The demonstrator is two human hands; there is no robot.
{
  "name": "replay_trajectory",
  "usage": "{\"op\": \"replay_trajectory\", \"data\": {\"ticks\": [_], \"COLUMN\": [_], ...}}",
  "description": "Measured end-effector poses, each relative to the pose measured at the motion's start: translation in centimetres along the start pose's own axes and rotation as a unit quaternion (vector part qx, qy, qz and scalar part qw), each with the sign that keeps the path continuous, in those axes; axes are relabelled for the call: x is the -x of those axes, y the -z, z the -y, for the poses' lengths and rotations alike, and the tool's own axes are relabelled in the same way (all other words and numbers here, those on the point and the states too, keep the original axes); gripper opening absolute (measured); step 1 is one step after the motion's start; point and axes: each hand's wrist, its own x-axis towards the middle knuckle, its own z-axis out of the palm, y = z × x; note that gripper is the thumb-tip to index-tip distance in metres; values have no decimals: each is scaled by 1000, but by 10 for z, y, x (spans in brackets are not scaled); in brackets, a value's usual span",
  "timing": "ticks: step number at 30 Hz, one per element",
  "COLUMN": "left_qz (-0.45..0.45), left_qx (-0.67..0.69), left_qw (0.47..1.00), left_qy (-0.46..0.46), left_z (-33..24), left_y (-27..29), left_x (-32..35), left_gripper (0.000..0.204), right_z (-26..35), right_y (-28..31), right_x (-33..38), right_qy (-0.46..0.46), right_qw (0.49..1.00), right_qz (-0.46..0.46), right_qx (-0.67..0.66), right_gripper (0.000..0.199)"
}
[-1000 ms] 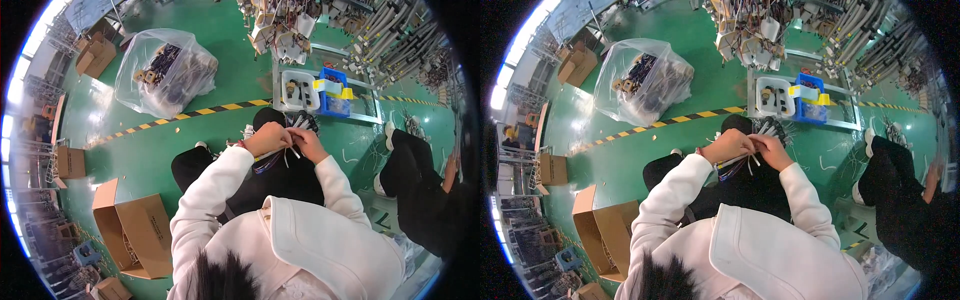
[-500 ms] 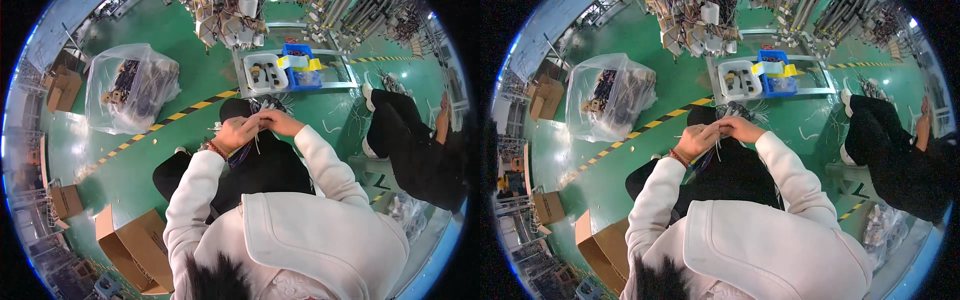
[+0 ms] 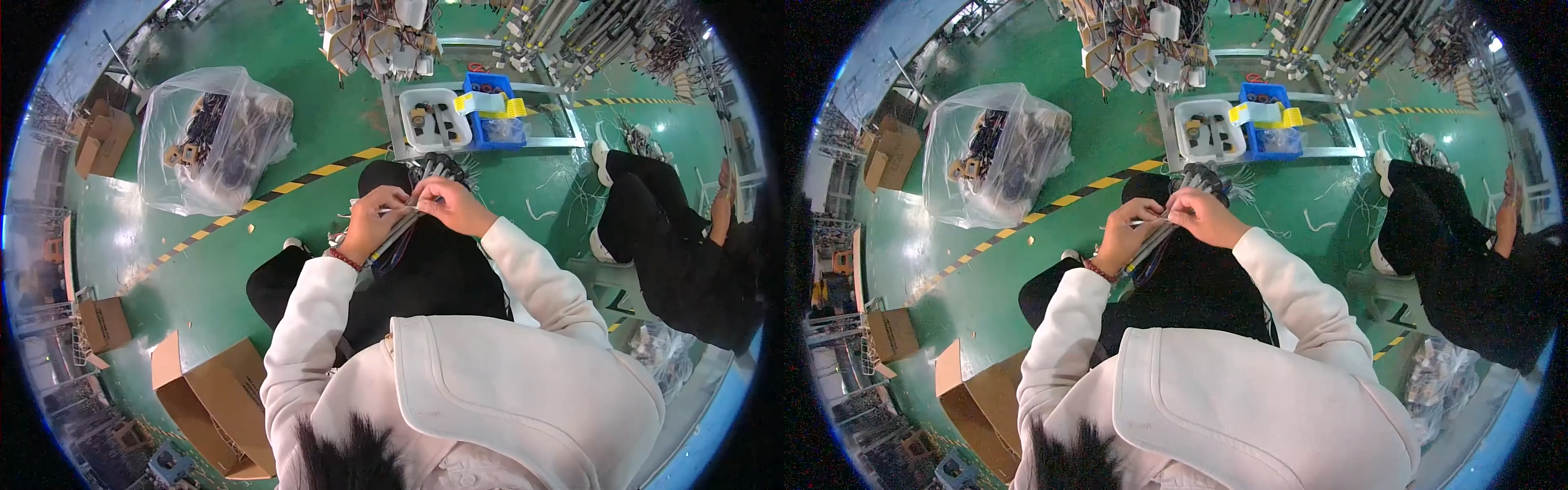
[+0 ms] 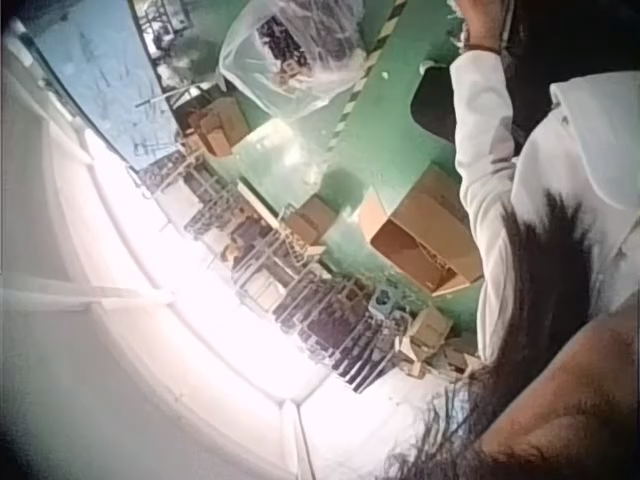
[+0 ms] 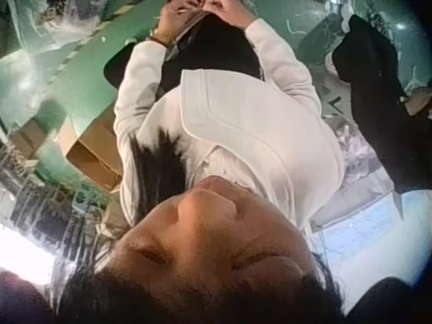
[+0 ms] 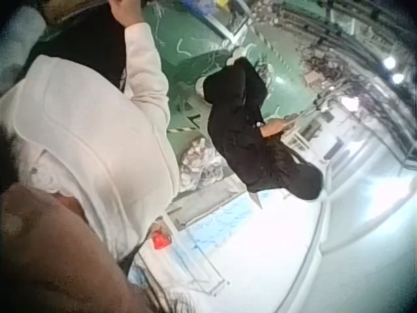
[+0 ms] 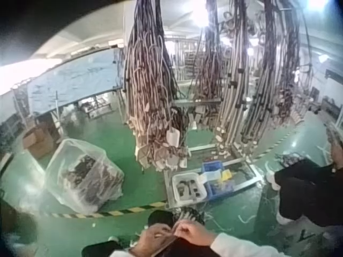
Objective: Sorting, organizing, and grouping bundles of electrical wire harnesses and cables in a factory setting.
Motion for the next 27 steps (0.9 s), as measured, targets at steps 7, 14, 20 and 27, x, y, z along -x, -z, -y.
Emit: {"op": "replay_trajectory", "data": {"ticks": [7, 14, 20, 27], "left_qz": [-27, -55, -46, 44], "left_qx": [46, -37, 279, 252], "left_qw": [982, 969, 917, 910], "left_qy": [184, 236, 283, 328], "left_z": [3, -7, -14, -7], "left_y": [8, 5, -6, -8], "left_x": [-1, 0, -13, -19], "left_gripper": [9, 11, 25, 21], "right_z": [23, 12, 15, 9], "right_y": [6, -8, -21, -23], "right_x": [30, 33, 28, 20], "right_qy": [-74, 114, -181, 21], "right_qw": [932, 961, 936, 994], "right_qz": [140, 11, 28, 18], "right_qx": [326, 254, -301, 110], "right_gripper": [13, 12, 19, 14]}}
